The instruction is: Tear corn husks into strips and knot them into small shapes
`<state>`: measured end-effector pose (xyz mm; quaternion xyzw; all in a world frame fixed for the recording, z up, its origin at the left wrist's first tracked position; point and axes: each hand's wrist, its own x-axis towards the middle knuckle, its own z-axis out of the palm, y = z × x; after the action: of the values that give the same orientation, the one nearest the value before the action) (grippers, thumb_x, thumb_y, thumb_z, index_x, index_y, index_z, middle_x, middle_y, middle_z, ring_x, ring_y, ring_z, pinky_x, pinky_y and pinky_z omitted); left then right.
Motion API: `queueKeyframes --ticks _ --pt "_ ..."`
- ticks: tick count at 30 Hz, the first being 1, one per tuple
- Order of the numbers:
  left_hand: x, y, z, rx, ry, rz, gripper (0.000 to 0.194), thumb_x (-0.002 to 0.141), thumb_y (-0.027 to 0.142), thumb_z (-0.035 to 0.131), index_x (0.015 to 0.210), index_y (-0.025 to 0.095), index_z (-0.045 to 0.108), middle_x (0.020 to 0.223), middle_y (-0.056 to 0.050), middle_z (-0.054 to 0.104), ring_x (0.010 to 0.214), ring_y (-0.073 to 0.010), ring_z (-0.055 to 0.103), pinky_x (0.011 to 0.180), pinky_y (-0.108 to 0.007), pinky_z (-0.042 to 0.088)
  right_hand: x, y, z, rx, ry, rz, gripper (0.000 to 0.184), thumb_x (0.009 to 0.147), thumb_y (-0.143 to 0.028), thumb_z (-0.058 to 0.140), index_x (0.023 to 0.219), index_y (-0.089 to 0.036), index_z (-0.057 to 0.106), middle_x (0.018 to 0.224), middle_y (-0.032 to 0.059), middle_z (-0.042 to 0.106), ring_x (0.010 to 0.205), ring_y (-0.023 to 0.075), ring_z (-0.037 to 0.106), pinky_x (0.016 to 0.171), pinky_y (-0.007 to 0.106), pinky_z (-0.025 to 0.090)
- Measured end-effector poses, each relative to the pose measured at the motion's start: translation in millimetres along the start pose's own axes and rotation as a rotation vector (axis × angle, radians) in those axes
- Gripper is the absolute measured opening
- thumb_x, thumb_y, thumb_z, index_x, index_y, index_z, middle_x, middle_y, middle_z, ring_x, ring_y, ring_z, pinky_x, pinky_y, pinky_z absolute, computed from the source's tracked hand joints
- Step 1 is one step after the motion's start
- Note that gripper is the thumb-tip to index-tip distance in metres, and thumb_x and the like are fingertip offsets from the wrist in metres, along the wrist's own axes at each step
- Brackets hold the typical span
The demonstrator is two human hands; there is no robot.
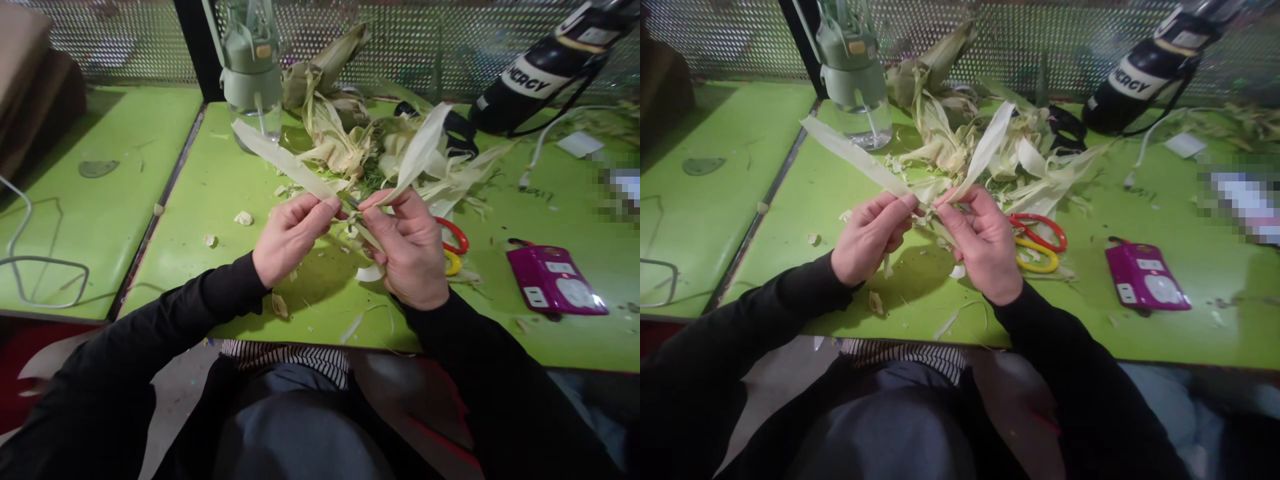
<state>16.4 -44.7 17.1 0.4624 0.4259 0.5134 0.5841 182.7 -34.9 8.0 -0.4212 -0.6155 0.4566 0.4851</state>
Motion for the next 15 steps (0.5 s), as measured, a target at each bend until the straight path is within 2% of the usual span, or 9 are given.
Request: queueKeyframes --ticks 7,12,15 --pt "-0.7 7.5 0.3 0.017 0.017 -0.075 0.029 0.097 0.038 0.059 0.079 0.016 0.063 0.053 0.009 0.033 0.042 -0.0028 0.025 0.039 -0.019 0.019 1.3 -0.6 1.0 0.094 -0.042 -0.002 0.016 0.092 -0.042 0.069 0.095 -0.028 0.062 0.072 -0.0064 0.057 0.042 0.0046 0.035 0.036 0.021 0.029" --pt "-0.4 7.8 -0.5 -0.003 -0.003 -0.05 0.026 0.099 0.032 0.057 0.08 0.015 0.065 0.054 0.009 0.029 0.043 -0.0027 0.024 0.04 -0.018 0.019 1.6 0.9 1.4 0.103 -0.034 0.013 0.017 0.092 -0.041 0.069 0.095 -0.028 0.061 0.078 -0.0056 0.06 0.043 0.0039 0.033 0.036 0.022 0.028" --pt "-0.8 3.1 -1.3 -0.023 0.01 -0.038 0.026 0.098 0.034 0.056 0.083 0.016 0.065 0.053 0.008 0.032 0.043 -0.0031 0.025 0.039 -0.018 0.019 1.4 1.6 1.2 0.054 -0.033 0.014 0.018 0.092 -0.044 0.068 0.096 -0.028 0.061 0.077 -0.0049 0.059 0.043 0.005 0.034 0.036 0.023 0.029"
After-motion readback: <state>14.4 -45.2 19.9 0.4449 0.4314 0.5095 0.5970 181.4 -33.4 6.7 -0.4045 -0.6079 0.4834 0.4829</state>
